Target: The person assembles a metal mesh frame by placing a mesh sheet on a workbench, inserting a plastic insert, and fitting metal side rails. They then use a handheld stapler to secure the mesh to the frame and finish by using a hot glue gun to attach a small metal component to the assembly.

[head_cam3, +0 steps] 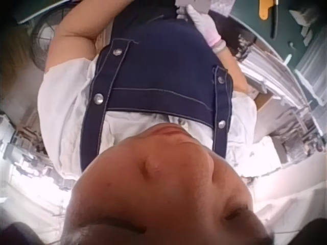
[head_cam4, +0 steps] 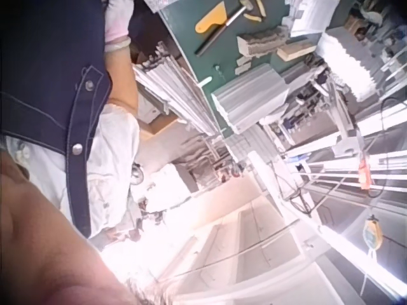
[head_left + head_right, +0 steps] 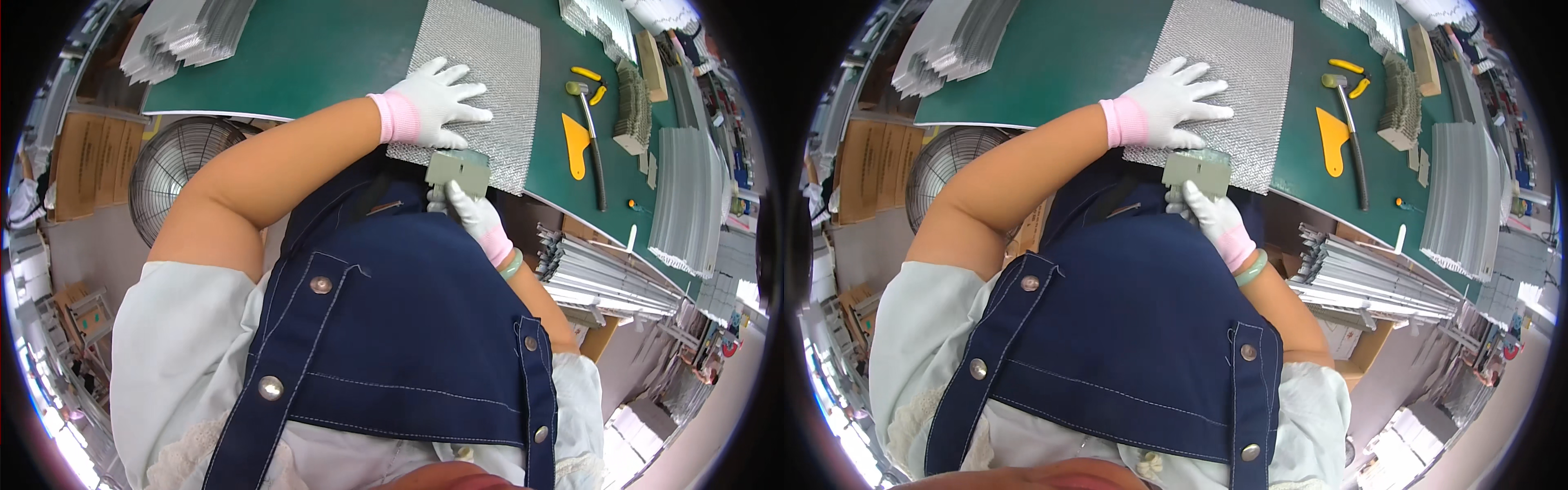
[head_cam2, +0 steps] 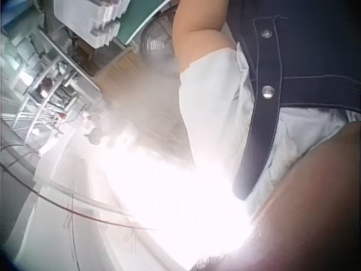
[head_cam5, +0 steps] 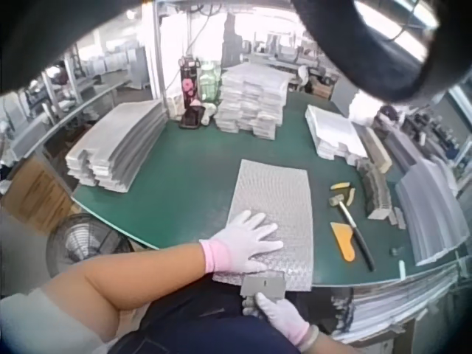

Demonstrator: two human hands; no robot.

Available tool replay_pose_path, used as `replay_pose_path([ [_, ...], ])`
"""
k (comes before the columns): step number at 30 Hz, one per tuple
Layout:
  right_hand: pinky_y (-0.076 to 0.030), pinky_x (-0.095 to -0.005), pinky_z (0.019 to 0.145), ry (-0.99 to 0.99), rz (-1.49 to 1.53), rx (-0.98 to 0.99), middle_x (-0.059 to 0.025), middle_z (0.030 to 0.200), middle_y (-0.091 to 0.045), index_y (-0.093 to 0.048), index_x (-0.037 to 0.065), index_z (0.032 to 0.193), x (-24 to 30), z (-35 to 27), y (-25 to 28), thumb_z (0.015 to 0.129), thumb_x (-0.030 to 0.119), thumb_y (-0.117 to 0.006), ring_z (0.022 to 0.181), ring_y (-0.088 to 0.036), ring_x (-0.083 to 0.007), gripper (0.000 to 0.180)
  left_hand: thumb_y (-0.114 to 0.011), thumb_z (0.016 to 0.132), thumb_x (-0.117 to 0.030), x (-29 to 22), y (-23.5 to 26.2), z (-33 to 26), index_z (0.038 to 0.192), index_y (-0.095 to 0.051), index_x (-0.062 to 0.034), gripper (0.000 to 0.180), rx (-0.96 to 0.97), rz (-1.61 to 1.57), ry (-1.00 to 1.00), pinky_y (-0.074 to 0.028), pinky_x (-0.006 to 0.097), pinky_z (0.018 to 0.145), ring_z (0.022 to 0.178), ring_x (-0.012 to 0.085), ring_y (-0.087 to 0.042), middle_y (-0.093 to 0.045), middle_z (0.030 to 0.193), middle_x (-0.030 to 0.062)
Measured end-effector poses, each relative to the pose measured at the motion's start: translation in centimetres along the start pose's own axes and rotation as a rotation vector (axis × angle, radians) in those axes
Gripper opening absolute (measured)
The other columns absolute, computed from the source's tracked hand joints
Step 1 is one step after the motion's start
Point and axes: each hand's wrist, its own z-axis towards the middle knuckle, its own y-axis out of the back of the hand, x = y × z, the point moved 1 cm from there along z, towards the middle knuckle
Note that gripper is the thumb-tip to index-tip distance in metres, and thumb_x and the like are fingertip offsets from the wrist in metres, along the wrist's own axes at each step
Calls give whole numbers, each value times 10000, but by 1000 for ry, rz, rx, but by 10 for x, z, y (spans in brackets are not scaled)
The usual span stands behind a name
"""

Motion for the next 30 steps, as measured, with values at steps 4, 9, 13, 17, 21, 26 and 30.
replay_pose_path([
  [4, -496, -238, 685, 108, 110, -15, -62, 961, -683, -630, 31, 1153, -3, 18, -1, 1008, 406, -629, 774, -610, -100, 402, -617, 931, -431, 3, -5, 0, 1418, -577, -302, 506, 41, -70, 12, -227, 542, 1200, 1463, 384, -334, -419, 1568, 117],
  [9, -491, -249, 656, 71, 203, -56, -86, 932, -658, -625, 27, 1151, 2, 15, -9, 1007, 443, -614, 724, -579, -109, 440, -540, 982, -333, 6, -7, 0, 1414, -584, -294, 436, 69, -90, 24, -189, 549, 1220, 1486, 363, -303, -411, 1577, 105],
  [13, -511, -270, 670, -37, 319, -124, -119, 941, -642, -617, 30, 1160, -2, -2, -6, 1003, 449, -612, 726, -577, -143, 448, -547, 976, -343, -14, -5, -9, 1393, -603, -287, 424, 81, -80, 37, -189, 563, 1216, 1475, 363, -316, -423, 1565, 112],
  [17, -538, -303, 693, -82, 268, -114, -149, 1034, -646, -610, 29, 1186, -12, -13, 2, 992, 438, -637, 775, -603, -161, 454, -575, 962, -357, -31, -6, -18, 1388, -603, -288, 433, 48, -95, 46, -205, 575, 1206, 1460, 374, -331, -430, 1553, 114],
  [21, -530, -273, 650, 97, 167, -45, -120, 1004, -668, -601, 17, 1218, -35, 6, 17, 983, 435, -656, 756, -618, -140, 483, -590, 956, -358, -32, -7, -17, 1386, -602, -284, 437, 28, -103, 37, -210, 578, 1203, 1456, 384, -334, -429, 1550, 118],
  [26, -502, -223, 617, 257, 162, -138, -73, 906, -688, -630, 20, 1172, -26, 5, 0, 991, 446, -641, 671, -599, -115, 463, -596, 946, -349, -30, -3, -10, 1398, -592, -260, 461, 64, -73, 17, -211, 576, 1200, 1453, 390, -335, -439, 1543, 125],
  [30, -538, -276, 684, 102, -126, -22, -78, 876, -710, -687, 9, 1064, -5, 3, 9, 982, 532, -608, 712, -644, -128, 535, -593, 928, -327, -8, -6, -3, 1419, -570, -196, 509, 45, -92, -61, -205, 588, 1187, 1438, 452, -323, -451, 1532, 169],
])
